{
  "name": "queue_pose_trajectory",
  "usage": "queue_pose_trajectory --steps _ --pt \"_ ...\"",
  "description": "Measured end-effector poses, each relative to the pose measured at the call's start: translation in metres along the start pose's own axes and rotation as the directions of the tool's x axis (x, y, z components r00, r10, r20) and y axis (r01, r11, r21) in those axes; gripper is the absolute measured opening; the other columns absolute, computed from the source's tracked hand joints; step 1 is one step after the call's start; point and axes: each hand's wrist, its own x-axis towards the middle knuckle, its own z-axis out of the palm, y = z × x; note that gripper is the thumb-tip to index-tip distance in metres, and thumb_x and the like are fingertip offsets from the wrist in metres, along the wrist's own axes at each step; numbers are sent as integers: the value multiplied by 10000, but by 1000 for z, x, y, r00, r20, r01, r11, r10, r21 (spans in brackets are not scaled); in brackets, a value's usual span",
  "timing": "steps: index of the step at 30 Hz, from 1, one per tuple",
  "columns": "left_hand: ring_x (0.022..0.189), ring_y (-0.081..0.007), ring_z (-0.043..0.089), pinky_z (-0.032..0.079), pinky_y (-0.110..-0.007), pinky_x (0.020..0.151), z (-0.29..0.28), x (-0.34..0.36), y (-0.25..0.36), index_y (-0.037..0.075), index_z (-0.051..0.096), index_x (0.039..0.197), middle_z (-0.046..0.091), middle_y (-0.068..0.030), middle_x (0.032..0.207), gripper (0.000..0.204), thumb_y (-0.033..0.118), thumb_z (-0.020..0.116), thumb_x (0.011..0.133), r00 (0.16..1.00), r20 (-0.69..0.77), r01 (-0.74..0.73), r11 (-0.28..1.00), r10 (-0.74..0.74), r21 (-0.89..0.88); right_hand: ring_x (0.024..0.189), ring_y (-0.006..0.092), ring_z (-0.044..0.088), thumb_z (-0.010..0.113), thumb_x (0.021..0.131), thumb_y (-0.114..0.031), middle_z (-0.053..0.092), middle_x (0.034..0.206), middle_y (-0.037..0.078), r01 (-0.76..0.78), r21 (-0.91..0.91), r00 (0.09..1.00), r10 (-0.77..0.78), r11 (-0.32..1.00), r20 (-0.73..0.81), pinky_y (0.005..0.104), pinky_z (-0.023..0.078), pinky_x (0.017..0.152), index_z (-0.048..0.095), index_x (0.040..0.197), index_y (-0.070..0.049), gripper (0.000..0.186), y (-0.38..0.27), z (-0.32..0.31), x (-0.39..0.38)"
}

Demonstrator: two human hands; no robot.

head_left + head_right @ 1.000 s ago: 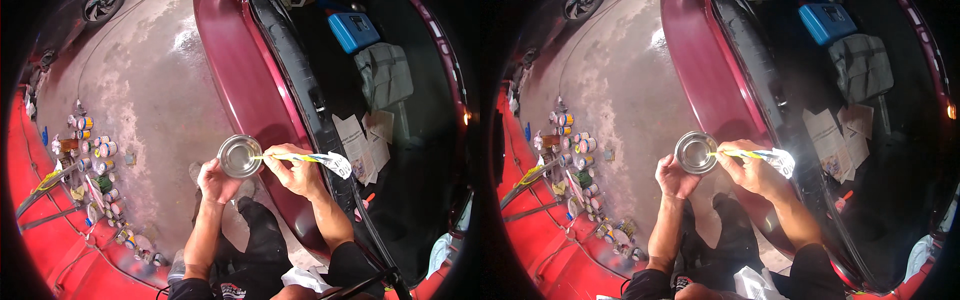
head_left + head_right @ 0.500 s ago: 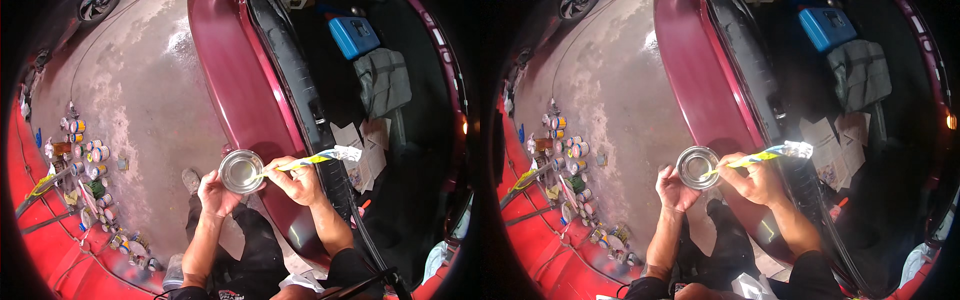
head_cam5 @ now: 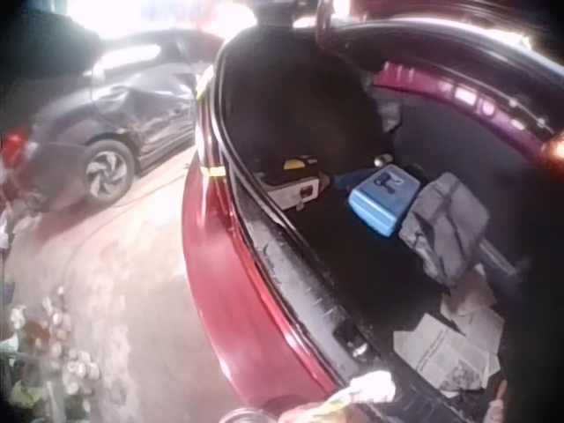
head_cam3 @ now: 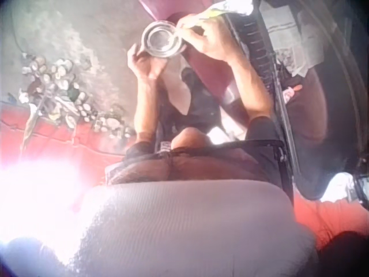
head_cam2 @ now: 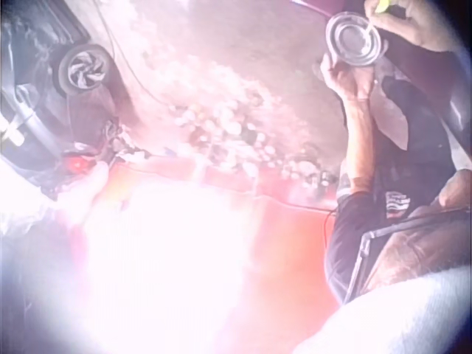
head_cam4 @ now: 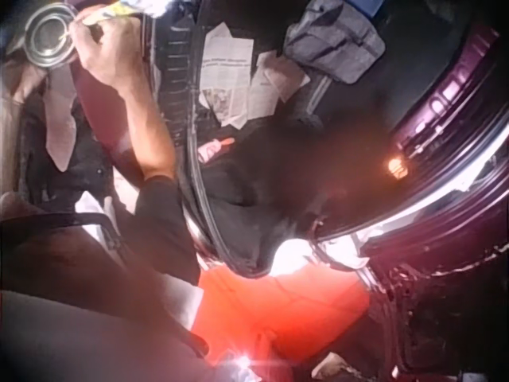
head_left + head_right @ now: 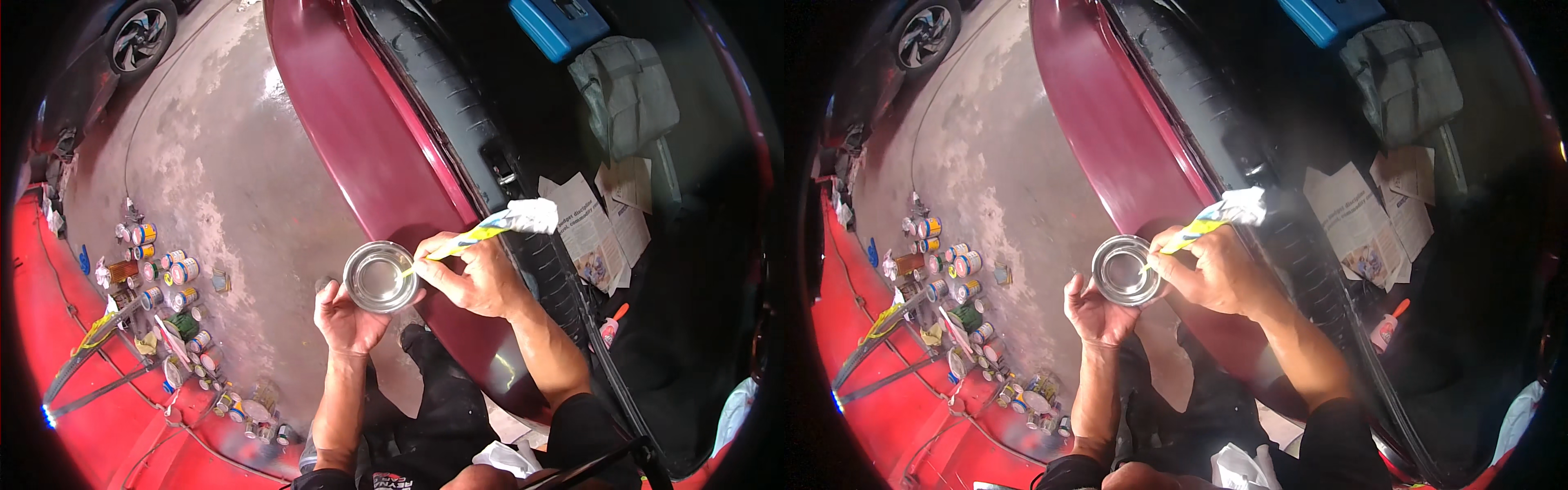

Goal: The person paints a car bumper using a small brush dipped in a metal container of paint, applying thin coats to the surface.

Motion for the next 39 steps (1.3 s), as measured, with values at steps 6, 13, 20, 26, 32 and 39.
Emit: queue_pose_trajectory --steps 6,13,20,26,32,39 --pt "1413 -432 443 237 -796 1123 -4 4 4 81 630 1336 509 -200 1500 578 499 536 948 997 61 -37 999 37 3 836 135 703 657 972 -70 725 855 84 -104 133 994 108 986 -28 271 531 747 707 967 44 126 2 1 -1" --pt "1417 -460 431 240 -788 1131 -7 4 9 78 589 1386 477 -198 1529 609 481 560 929 1000 -2 -15 999 15 43 908 176 707 662 1002 -101 724 961 113 -151 546 952 271 824 -145 306 554 864 680 1052 35 146 23 14 2" --pt "1436 -462 404 229 -772 1147 -22 -17 22 53 437 1518 427 -214 1564 748 459 583 907 1000 -28 5 1000 -6 -20 920 184 699 623 1029 -92 717 978 116 40 412 880 163 910 -447 320 562 885 642 1131 31 160 38 33 25" --pt "1415 -425 438 218 -799 1133 -36 -44 42 85 543 1439 490 -154 1526 668 425 628 870 995 -97 -27 999 24 -33 749 69 610 666 992 -27 715 951 40 110 173 901 -25 979 -434 216 517 689 685 1119 23 138 42 44 26" --pt "1418 -516 373 217 -810 1119 -49 -60 48 76 538 1439 467 -204 1528 680 456 606 879 984 -145 -111 993 103 -46 868 88 645 642 988 18 723 1095 133 97 -20 915 -97 995 -392 218 539 759 683 1124 39 144 52 46 20" --pt "1401 -454 449 219 -823 1112 -56 -64 47 119 661 1323 535 -155 1490 538 428 608 885 979 -173 -118 991 106 -59 789 97 688 711 956 -28 757 945 96 113 -53 889 -125 992 -441 240 559 676 715 1071 23 126 57 48 22"
